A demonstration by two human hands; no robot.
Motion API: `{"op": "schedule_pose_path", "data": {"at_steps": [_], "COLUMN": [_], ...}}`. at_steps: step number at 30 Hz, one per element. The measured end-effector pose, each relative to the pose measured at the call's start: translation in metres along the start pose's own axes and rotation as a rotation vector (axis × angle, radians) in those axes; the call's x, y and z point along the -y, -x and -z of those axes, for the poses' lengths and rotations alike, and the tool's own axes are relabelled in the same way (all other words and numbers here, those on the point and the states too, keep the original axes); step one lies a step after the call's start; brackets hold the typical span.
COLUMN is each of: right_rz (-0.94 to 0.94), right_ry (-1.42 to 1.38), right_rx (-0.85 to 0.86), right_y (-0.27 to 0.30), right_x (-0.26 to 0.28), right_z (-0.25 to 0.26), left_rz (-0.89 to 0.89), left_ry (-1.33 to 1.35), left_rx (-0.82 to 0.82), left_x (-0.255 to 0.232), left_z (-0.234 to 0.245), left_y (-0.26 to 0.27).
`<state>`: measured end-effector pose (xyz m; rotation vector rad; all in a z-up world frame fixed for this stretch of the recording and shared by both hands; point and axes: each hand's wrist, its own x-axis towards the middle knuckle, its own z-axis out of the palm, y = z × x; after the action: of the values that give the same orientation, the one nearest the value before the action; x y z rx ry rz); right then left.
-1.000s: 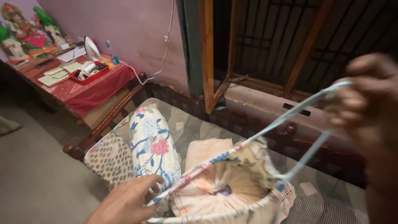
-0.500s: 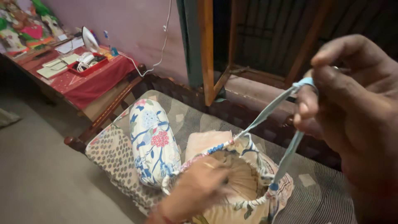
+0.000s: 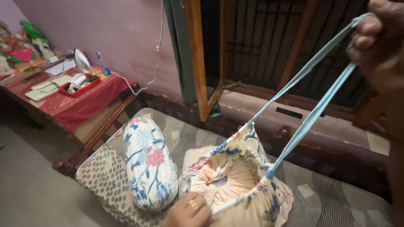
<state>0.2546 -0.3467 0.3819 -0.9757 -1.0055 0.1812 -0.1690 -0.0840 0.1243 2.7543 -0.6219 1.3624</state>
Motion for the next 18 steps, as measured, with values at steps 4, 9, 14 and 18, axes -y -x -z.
{"op": "schedule_pose_path", "data": {"at_steps": [4, 9, 14, 18], "right_rz": [0.052, -0.109, -0.152, -0.052], "right_ry": [0.028, 0.162, 0.146, 0.099], "right_rx": [0.045, -0.018, -0.005, 0.076], "right_y": [0.003, 0.049, 0.070, 0.081], "right_x": [0.001, 0.004, 0.044, 0.053], "right_z": [0.000, -0.100, -0.150, -0.175], "left_rz": [0.006, 0.070, 0.489, 0.734], "left_ry": [-0.115, 0.057, 0.227, 0.385], "left_rx": [-0.115, 0.059, 0.169, 0.002], "left_x": [0.019, 0.035, 0.029, 0.024], "left_z": [0.021, 0.016, 0.029, 0.025], "left_y": [0.014, 0.033, -0.003, -0.067]}}
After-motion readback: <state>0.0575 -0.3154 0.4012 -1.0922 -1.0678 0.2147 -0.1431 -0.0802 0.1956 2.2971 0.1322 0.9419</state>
